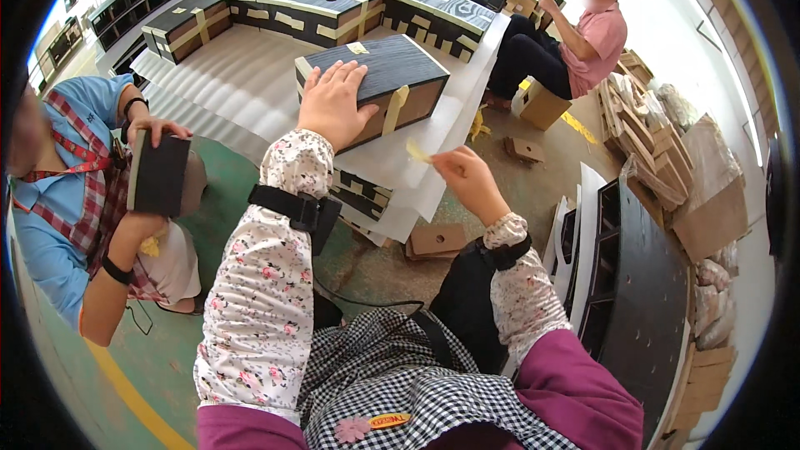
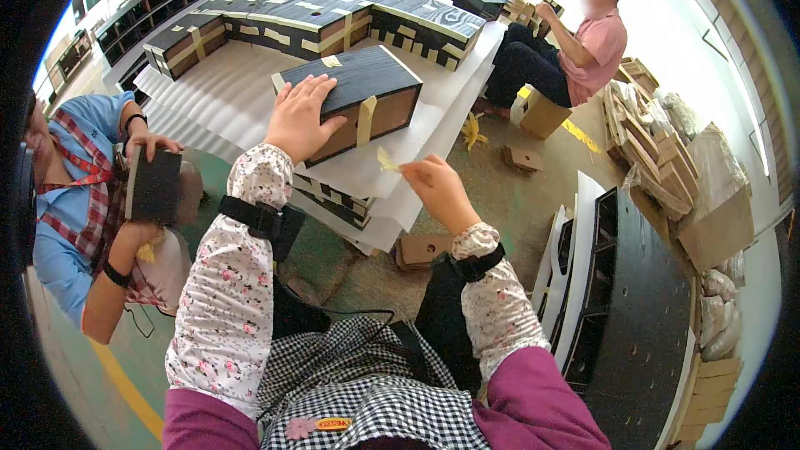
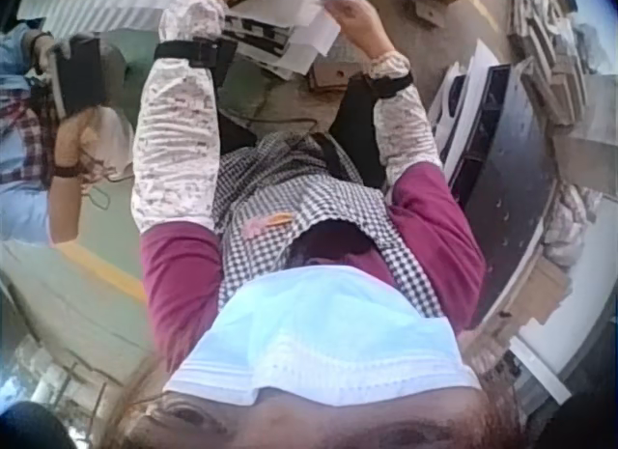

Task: The person applies yellow tape to the edges of a small black wooden box. They repeatedly pick up the box, apply tape to different sides, and place it back on the table. The person also handles a piece of cardboard and other wooden components during the process.

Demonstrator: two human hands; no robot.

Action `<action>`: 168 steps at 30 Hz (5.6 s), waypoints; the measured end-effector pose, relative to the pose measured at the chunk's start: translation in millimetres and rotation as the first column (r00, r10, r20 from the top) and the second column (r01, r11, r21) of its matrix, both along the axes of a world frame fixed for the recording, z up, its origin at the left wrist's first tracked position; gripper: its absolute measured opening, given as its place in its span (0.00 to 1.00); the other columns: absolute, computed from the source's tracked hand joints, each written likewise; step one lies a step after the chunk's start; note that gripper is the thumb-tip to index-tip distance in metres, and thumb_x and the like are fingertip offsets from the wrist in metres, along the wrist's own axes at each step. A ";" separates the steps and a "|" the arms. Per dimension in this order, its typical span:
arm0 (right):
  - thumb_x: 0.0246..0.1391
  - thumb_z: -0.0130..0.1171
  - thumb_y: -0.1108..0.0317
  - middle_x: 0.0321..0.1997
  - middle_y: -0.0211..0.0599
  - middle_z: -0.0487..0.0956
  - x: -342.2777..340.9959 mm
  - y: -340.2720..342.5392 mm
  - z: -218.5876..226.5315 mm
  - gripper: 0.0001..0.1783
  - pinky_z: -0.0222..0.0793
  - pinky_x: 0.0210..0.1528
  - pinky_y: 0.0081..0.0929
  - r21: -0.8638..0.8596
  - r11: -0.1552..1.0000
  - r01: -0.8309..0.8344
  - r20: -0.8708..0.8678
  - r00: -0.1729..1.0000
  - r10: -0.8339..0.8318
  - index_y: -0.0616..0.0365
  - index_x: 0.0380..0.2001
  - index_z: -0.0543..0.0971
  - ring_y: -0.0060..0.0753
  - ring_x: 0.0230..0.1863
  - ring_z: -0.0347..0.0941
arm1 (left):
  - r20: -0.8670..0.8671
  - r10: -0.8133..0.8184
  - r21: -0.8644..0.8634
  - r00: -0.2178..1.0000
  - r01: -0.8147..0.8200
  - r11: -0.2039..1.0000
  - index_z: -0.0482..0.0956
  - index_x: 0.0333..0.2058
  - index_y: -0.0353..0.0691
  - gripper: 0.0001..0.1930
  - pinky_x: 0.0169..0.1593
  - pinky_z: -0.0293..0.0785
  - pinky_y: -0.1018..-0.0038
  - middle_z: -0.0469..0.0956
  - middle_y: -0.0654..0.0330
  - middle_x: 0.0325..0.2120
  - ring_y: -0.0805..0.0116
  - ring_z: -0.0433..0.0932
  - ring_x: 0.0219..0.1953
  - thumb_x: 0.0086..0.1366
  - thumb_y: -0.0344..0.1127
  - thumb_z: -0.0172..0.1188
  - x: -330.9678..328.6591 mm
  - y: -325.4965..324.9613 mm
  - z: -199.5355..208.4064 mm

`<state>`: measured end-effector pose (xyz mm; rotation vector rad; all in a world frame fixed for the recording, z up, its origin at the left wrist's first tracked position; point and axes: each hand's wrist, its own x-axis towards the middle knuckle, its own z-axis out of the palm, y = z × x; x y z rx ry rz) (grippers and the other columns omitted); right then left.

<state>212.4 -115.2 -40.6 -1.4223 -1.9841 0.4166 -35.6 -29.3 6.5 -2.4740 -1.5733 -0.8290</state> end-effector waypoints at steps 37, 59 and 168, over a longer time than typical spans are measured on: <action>0.54 0.57 0.62 0.21 0.39 0.70 83.1 31.8 -80.6 0.12 0.65 0.27 0.30 0.124 0.857 0.500 -0.044 0.865 -0.499 0.59 0.29 0.69 0.30 0.24 0.68 | 0.019 -0.077 -0.293 0.997 0.079 0.953 0.77 0.50 0.43 0.35 0.54 0.67 0.66 0.77 0.47 0.45 0.53 0.75 0.49 0.57 0.67 0.51 -37.9 86.7 60.6; 0.46 0.69 0.56 0.40 0.46 0.77 -67.8 62.4 -23.2 0.51 0.70 0.36 0.20 -0.188 0.907 -0.376 -0.628 0.756 0.183 0.70 0.62 0.52 0.25 0.35 0.74 | 0.050 -0.098 -0.023 0.994 0.099 0.995 0.71 0.54 0.46 0.31 0.67 0.44 0.58 0.68 0.59 0.57 0.62 0.61 0.62 0.57 0.57 0.58 -11.3 22.3 5.3; 0.44 0.59 0.33 0.21 0.21 0.61 100.1 50.9 -245.1 0.32 0.60 0.20 0.11 -0.693 0.697 0.183 -0.610 -0.665 -0.432 0.50 0.36 0.69 0.16 0.17 0.58 | 0.054 -0.295 0.036 0.954 0.293 0.955 0.71 0.55 0.41 0.25 0.60 0.60 0.70 0.69 0.54 0.55 0.60 0.66 0.59 0.57 0.27 0.61 -18.9 39.0 -1.9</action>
